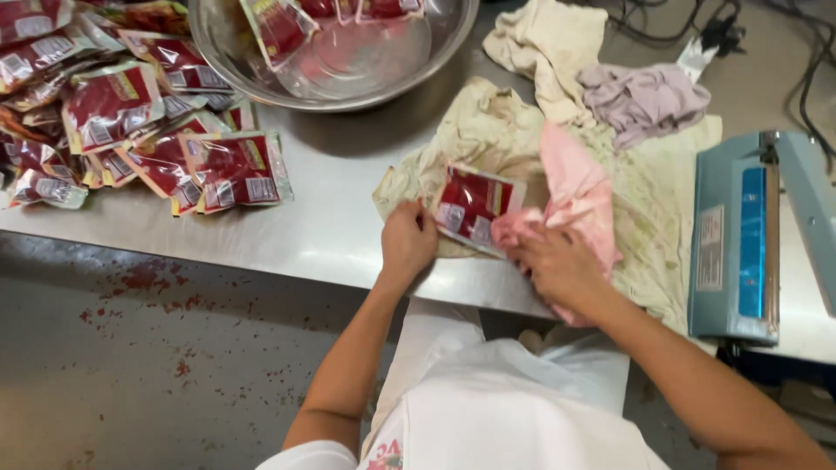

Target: Cleaning individual sauce packets by wiping them with a cloth and organizing them on a workstation

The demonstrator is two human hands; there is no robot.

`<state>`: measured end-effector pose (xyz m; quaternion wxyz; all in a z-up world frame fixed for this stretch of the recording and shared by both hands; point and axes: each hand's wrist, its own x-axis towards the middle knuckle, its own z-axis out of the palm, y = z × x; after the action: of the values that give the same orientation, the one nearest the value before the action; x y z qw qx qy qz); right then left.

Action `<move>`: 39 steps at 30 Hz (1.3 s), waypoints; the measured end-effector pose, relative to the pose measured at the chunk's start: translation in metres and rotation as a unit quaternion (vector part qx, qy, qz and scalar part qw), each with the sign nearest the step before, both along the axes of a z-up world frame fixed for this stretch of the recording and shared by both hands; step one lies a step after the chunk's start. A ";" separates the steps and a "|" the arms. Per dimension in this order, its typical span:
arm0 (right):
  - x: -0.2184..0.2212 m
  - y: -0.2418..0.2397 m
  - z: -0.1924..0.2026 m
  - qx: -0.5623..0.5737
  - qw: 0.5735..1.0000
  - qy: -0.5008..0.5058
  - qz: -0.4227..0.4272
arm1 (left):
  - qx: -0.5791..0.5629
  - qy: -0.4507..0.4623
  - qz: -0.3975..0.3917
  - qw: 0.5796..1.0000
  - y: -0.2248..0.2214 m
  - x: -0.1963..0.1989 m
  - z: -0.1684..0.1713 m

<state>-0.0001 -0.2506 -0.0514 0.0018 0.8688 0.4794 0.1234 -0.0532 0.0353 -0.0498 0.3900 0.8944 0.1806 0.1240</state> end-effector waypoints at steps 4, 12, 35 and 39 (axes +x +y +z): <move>0.014 -0.014 -0.011 0.024 0.997 -0.001 -0.072 | 0.057 -0.050 0.041 0.996 0.002 0.009 0.007; 0.024 -0.011 0.011 -0.050 0.946 0.186 -0.262 | 0.247 -0.065 -0.198 0.946 -0.086 0.005 -0.026; 0.037 0.004 0.009 -0.006 0.934 0.176 -0.310 | 0.086 0.184 -0.215 0.955 -0.072 0.049 -0.040; -0.005 0.027 0.068 0.126 0.942 0.153 -0.270 | 0.054 0.178 -0.199 0.962 -0.069 0.037 0.003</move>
<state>-0.0047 -0.2235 0.0168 -0.1476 0.9673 0.2018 0.0436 -0.0162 -0.0336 -0.0472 0.3198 0.9395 0.0585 -0.1081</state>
